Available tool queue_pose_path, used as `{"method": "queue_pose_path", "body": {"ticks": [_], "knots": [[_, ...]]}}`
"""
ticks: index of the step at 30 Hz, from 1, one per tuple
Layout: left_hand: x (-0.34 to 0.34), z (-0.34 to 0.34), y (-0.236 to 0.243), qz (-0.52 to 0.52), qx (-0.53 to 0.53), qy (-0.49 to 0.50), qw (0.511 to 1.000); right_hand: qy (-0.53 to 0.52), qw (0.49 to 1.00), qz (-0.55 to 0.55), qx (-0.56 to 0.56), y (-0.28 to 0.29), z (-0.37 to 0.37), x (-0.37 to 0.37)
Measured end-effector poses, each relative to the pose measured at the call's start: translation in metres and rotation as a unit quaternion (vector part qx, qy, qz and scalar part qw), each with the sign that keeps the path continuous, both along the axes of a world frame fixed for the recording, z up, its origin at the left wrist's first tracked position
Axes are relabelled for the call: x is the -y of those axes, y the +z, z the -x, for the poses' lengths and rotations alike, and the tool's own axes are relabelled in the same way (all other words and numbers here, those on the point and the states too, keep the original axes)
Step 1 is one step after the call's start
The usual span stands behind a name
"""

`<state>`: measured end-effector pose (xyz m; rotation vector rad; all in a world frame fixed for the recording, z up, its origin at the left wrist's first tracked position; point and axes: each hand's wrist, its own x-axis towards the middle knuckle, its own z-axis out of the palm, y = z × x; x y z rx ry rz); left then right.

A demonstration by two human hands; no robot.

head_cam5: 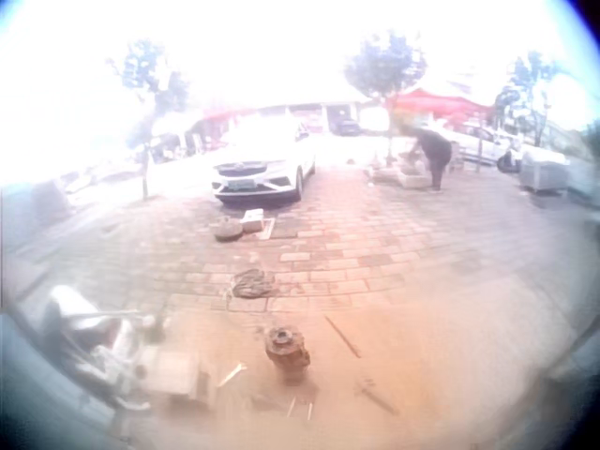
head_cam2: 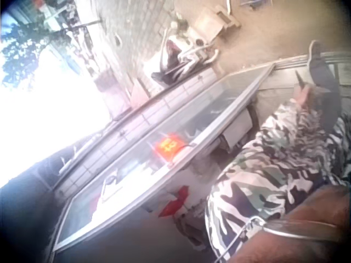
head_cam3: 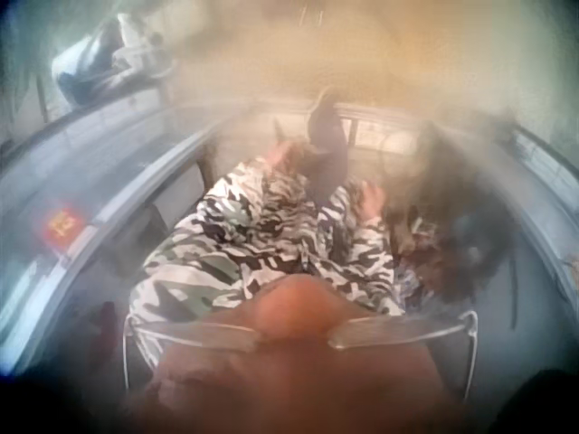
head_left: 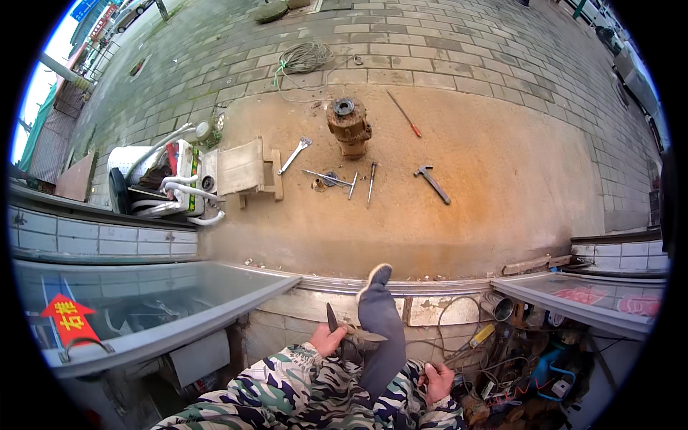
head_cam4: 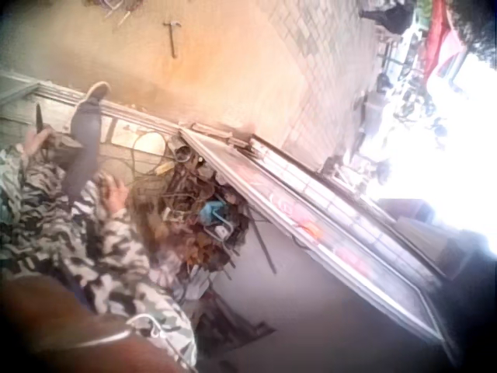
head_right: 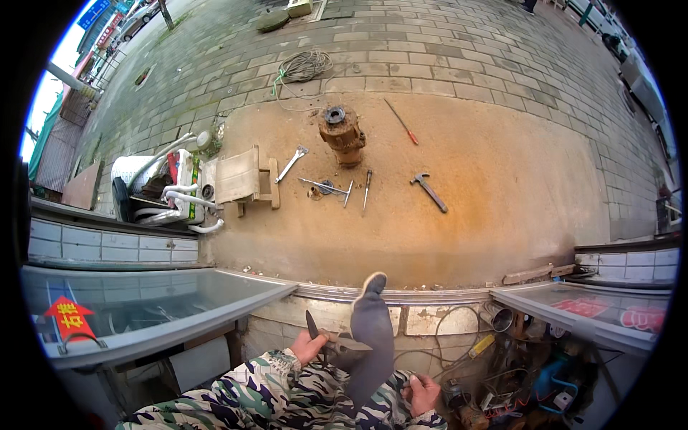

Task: The person sits on the ground and uses a hammer and chisel to chip away at a circular metal part. They then use a wrench to tighten a bolt on the part. Finally, they use a file to smooth the edges of the part.

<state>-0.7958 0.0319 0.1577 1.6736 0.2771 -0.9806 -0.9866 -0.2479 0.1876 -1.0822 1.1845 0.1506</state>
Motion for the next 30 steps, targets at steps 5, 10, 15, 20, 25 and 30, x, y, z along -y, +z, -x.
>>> {"method": "queue_pose_path", "body": {"ticks": [5,10,15,20,25,30], "knots": [[-0.001,-0.142,0.011,-0.001,0.009,-0.035,0.999,-0.007,0.998,0.023,-0.056,-0.021,-0.093,0.01],[0.001,-0.281,0.033,-0.015,-0.048,-0.013,0.999,0.013,0.998,-0.005,-0.065,-0.047,-0.227,-0.005],[0.005,-0.393,0.058,-0.022,-0.023,0.025,0.999,0.027,0.999,-0.026,0.007,-0.048,-0.367,-0.003],[0.015,-0.486,0.066,-0.052,-0.053,-0.034,0.997,0.017,0.999,-0.017,0.033,-0.03,-0.476,-0.005],[0.018,-0.571,0.057,-0.083,-0.072,-0.152,0.982,-0.031,0.999,0.027,0.0,-0.052,-0.537,-0.005],[-0.005,-0.654,-0.015,-0.071,-0.044,-0.289,0.954,-0.097,0.992,0.081,-0.017,-0.061,-0.588,-0.004]]}}
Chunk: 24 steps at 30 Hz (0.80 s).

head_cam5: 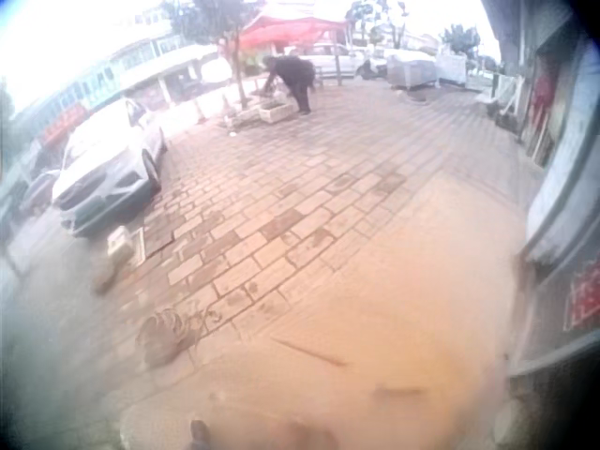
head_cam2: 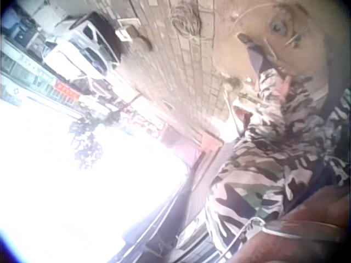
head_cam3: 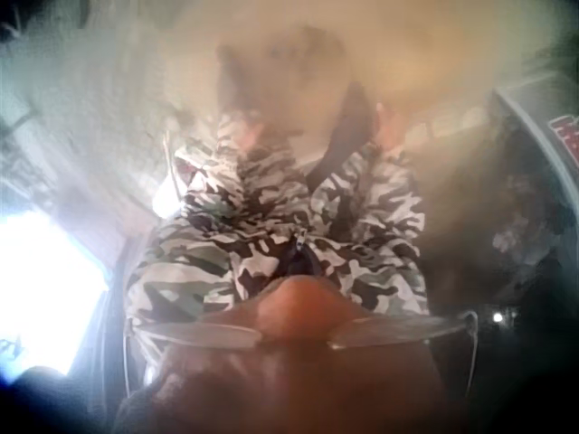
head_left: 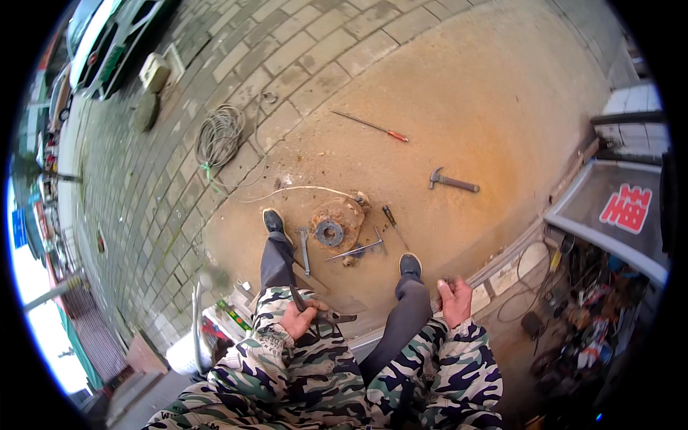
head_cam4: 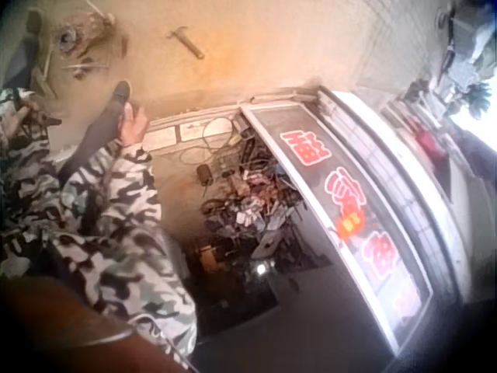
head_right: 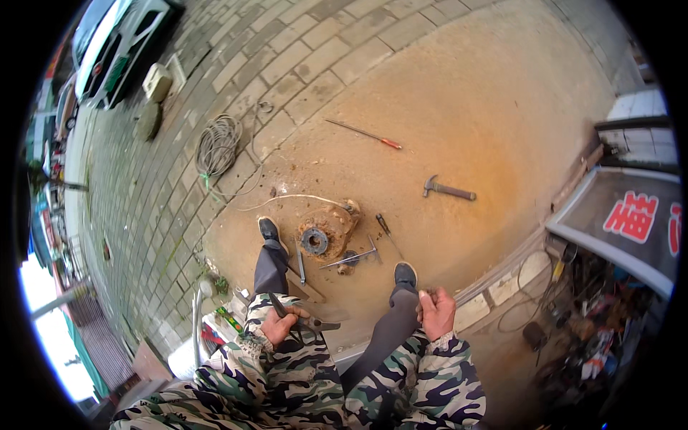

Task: The person sits on the ground and uses a hammer and chisel to chip away at a circular metal part. They then use a wrench to tighten a bolt on the part. Finally, they use a file to smooth the edges of the part.

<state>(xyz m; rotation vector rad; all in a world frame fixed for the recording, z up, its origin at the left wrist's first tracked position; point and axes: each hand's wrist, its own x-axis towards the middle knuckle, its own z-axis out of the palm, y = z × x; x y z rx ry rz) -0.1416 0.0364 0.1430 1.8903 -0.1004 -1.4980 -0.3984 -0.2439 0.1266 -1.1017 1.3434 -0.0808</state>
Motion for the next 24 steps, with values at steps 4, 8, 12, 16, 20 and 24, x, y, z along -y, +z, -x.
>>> {"method": "queue_pose_path", "body": {"ticks": [4,8,12,16,20,24], "knots": [[0.019,-0.092,-0.054,-0.054,-0.109,-0.217,0.969,-0.139,0.99,0.009,0.024,-0.027,-0.037,-0.039],[0.044,-0.148,-0.094,-0.013,-0.094,-0.34,0.936,-0.183,0.979,0.029,0.085,-0.085,-0.094,-0.066],[0.052,-0.185,-0.117,-0.026,-0.075,-0.438,0.896,-0.017,0.993,0.11,-0.042,-0.116,-0.116,-0.09],[0.062,-0.203,-0.124,0.049,-0.041,-0.502,0.862,0.119,0.938,0.296,-0.137,-0.095,-0.113,-0.089],[0.035,-0.21,-0.128,0.091,0.038,-0.473,0.876,0.15,0.889,0.36,-0.239,-0.068,-0.106,-0.133],[0.038,-0.193,-0.093,0.176,0.084,-0.531,0.824,0.082,0.85,0.409,-0.321,-0.05,-0.089,-0.206]]}}
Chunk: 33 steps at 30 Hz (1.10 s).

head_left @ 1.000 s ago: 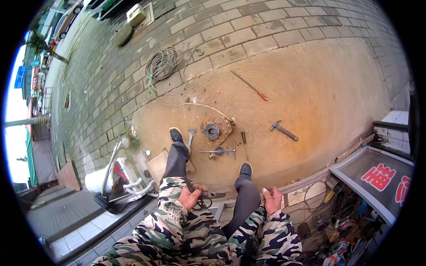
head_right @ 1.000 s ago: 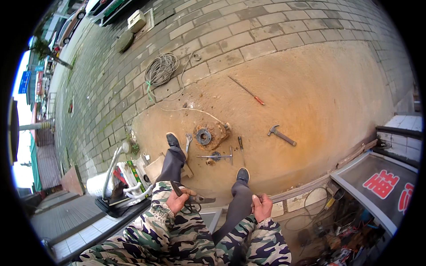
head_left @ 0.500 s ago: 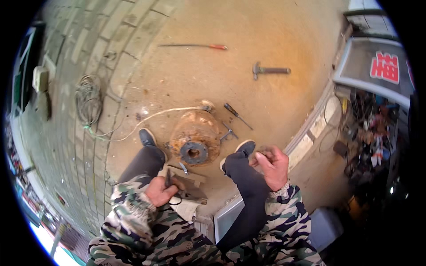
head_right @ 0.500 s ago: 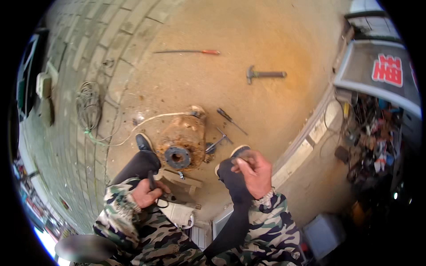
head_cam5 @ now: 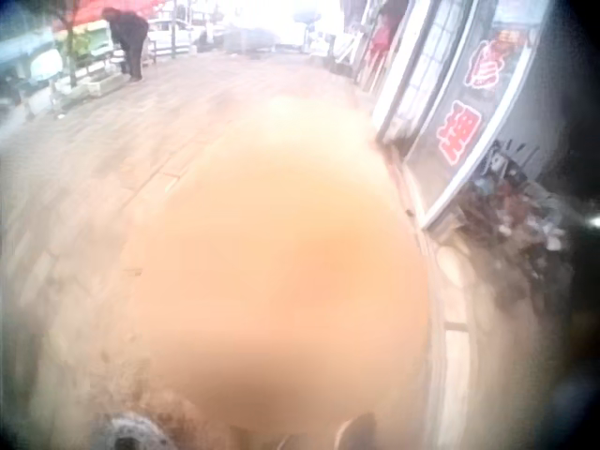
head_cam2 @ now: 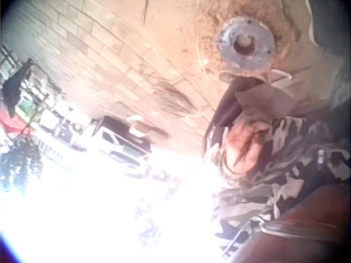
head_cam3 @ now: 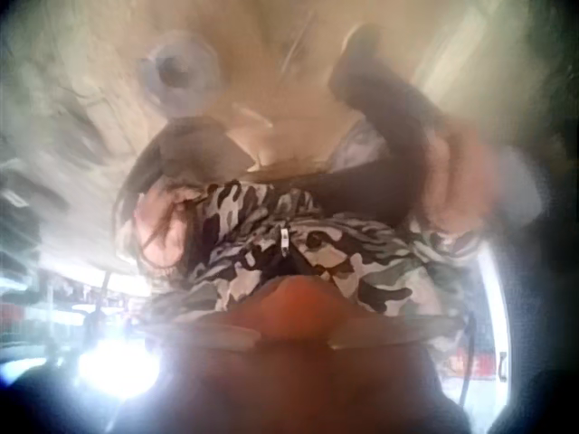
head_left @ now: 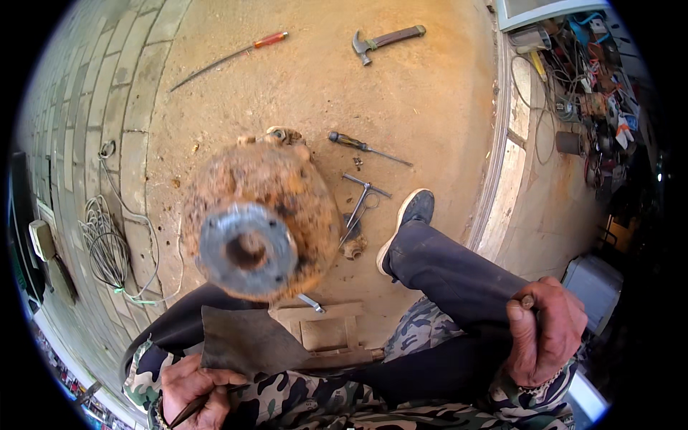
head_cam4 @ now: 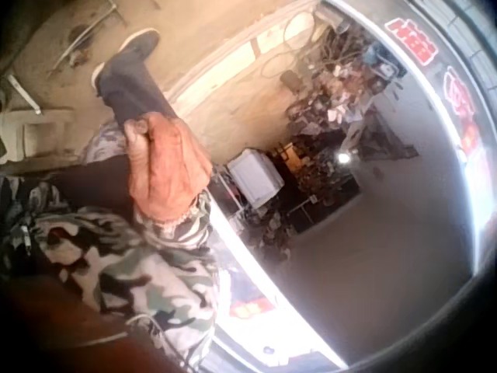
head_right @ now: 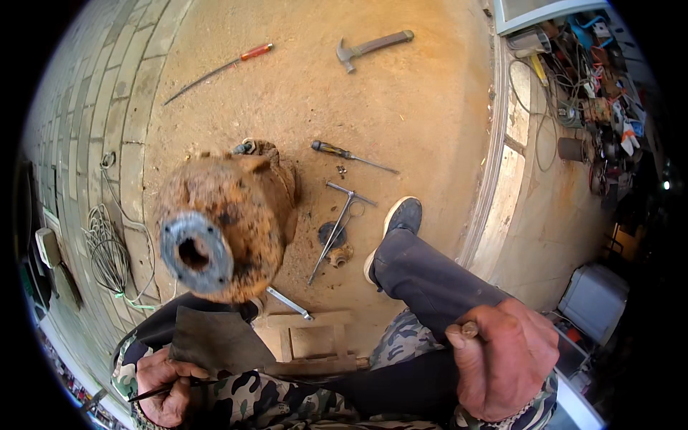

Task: The person sits on the ground and uses a hammer and chisel to chip away at a circular metal part. They then use a wrench to tighten a bolt on the part. Finally, they use a file to smooth the edges of the part.

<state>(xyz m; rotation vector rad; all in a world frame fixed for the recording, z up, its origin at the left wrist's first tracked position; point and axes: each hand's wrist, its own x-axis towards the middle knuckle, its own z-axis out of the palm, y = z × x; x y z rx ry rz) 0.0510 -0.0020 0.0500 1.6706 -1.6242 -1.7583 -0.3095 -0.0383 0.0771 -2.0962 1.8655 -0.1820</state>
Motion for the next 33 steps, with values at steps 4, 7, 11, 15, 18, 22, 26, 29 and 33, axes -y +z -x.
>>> {"method": "queue_pose_path", "body": {"ticks": [4,7,11,15,18,22,26,29,33], "knots": [[-0.076,-0.004,-0.013,0.187,0.021,-0.037,0.982,-0.019,0.994,0.101,0.039,0.009,0.004,-0.07],[-0.091,-0.005,0.01,0.128,-0.054,-0.047,0.989,-0.06,0.983,0.148,0.088,0.009,0.016,-0.116],[-0.119,0.014,0.037,0.152,-0.131,0.042,0.979,-0.081,0.958,0.121,0.246,-0.011,0.038,-0.138],[-0.12,0.03,0.061,0.153,-0.191,0.086,0.966,-0.089,0.922,0.092,0.365,-0.029,0.041,-0.143],[-0.113,0.046,0.054,0.13,-0.271,0.103,0.948,-0.073,0.936,0.167,0.303,-0.024,0.034,-0.146],[-0.113,0.063,0.029,0.12,-0.276,0.146,0.942,-0.057,0.939,0.219,0.257,-0.027,0.023,-0.147],[-0.123,0.074,-0.015,0.079,-0.279,0.2,0.936,-0.022,0.937,0.261,0.232,-0.024,0.024,-0.149],[-0.129,0.08,-0.041,0.068,-0.286,0.22,0.93,-0.02,0.93,0.267,0.25,-0.022,0.024,-0.149],[-0.129,0.079,-0.051,0.08,-0.257,0.218,0.938,-0.022,0.931,0.258,0.259,-0.021,0.017,-0.145]]}}
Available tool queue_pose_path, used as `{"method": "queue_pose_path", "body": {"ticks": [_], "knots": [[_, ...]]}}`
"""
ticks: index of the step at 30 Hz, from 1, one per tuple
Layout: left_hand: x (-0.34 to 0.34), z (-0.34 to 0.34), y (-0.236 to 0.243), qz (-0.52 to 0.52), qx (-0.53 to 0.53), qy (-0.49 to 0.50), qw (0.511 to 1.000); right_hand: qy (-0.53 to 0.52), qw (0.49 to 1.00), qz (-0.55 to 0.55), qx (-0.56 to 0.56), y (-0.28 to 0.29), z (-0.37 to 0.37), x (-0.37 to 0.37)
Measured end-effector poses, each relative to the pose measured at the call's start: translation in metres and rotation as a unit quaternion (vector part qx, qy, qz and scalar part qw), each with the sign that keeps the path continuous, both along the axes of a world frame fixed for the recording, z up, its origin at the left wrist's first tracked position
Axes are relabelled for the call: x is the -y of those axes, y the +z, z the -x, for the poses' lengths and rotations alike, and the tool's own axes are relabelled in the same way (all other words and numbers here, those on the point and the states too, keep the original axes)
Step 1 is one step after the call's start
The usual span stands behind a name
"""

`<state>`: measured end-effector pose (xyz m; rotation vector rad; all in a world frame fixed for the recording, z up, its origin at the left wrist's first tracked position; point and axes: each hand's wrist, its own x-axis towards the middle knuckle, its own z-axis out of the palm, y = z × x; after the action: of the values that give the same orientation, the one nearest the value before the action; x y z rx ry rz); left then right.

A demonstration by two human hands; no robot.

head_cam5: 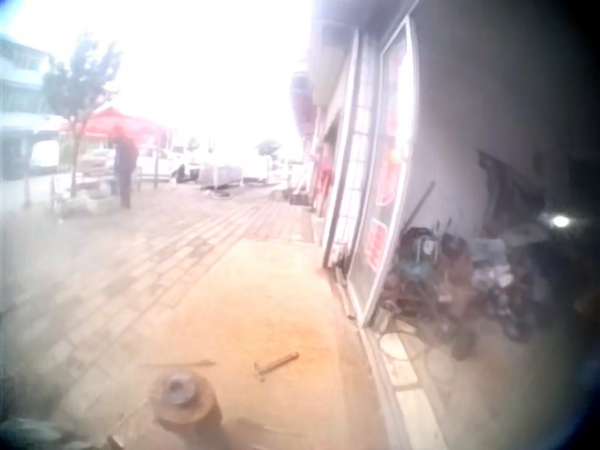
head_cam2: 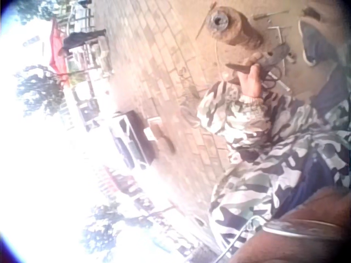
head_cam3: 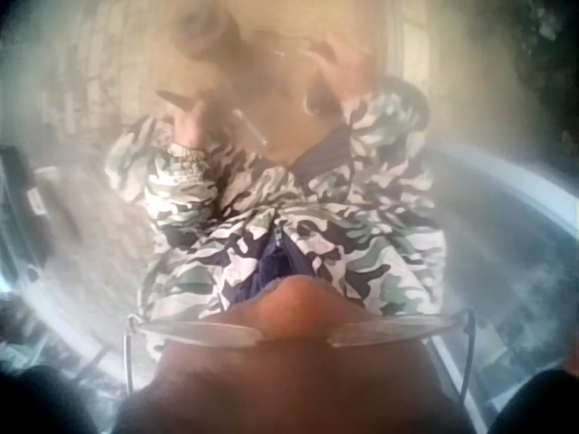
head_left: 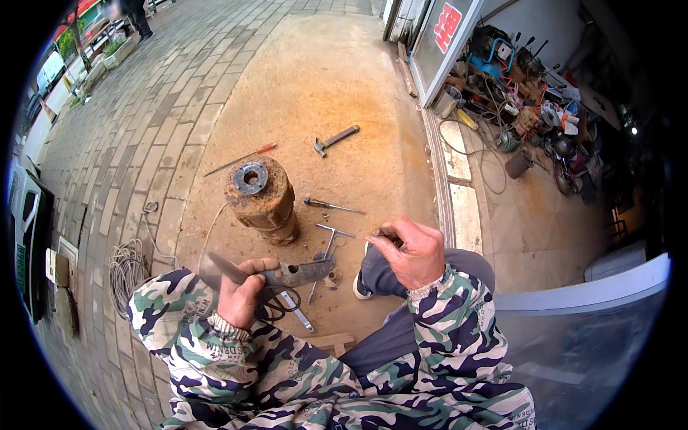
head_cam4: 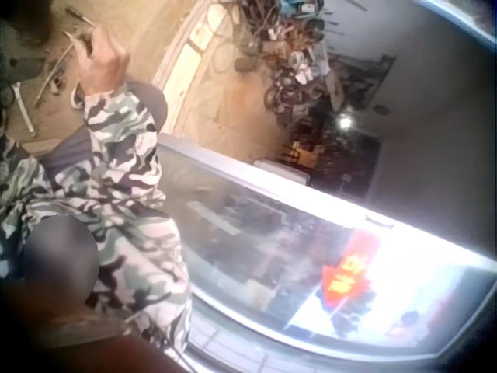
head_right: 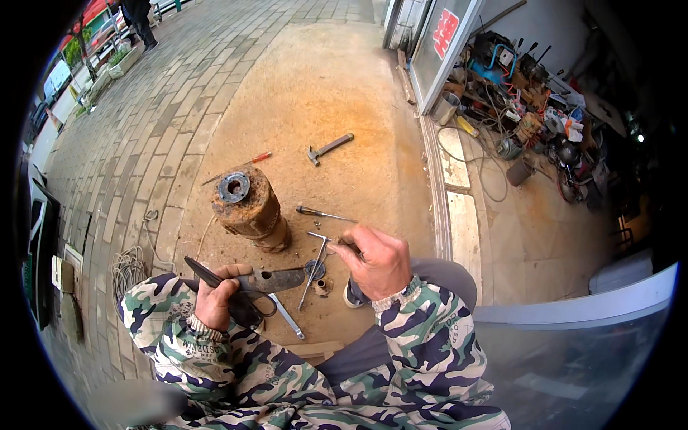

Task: The person sits on the ground and uses a hammer and chisel to chip away at a circular metal part. They then use a wrench to tighten a bolt on the part. Finally, they use a file to smooth the edges of the part.

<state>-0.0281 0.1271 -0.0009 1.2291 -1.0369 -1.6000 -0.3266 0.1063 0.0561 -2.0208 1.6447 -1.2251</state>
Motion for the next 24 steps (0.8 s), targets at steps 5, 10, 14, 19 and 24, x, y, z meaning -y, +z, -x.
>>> {"method": "queue_pose_path", "body": {"ticks": [5,10,14,19,24], "knots": [[0.003,0.006,0.003,0.014,0.017,-0.002,1.0,0.007,1.0,-0.014,-0.008,-0.006,-0.002,0.007],[0.003,0.005,0.003,-0.017,-0.001,0.009,1.0,-0.019,0.978,-0.129,-0.162,-0.032,-0.008,0.023],[0.007,0.009,-0.002,0.016,-0.033,-0.005,0.999,0.005,0.932,-0.214,-0.292,-0.078,-0.021,0.041],[0.007,0.002,0.005,-0.001,-0.044,0.015,0.999,0.025,0.977,-0.13,-0.168,-0.078,-0.041,0.042],[0.006,-0.002,-0.002,-0.036,-0.173,0.087,0.98,0.085,0.949,-0.268,0.141,-0.063,-0.046,0.044]]}}
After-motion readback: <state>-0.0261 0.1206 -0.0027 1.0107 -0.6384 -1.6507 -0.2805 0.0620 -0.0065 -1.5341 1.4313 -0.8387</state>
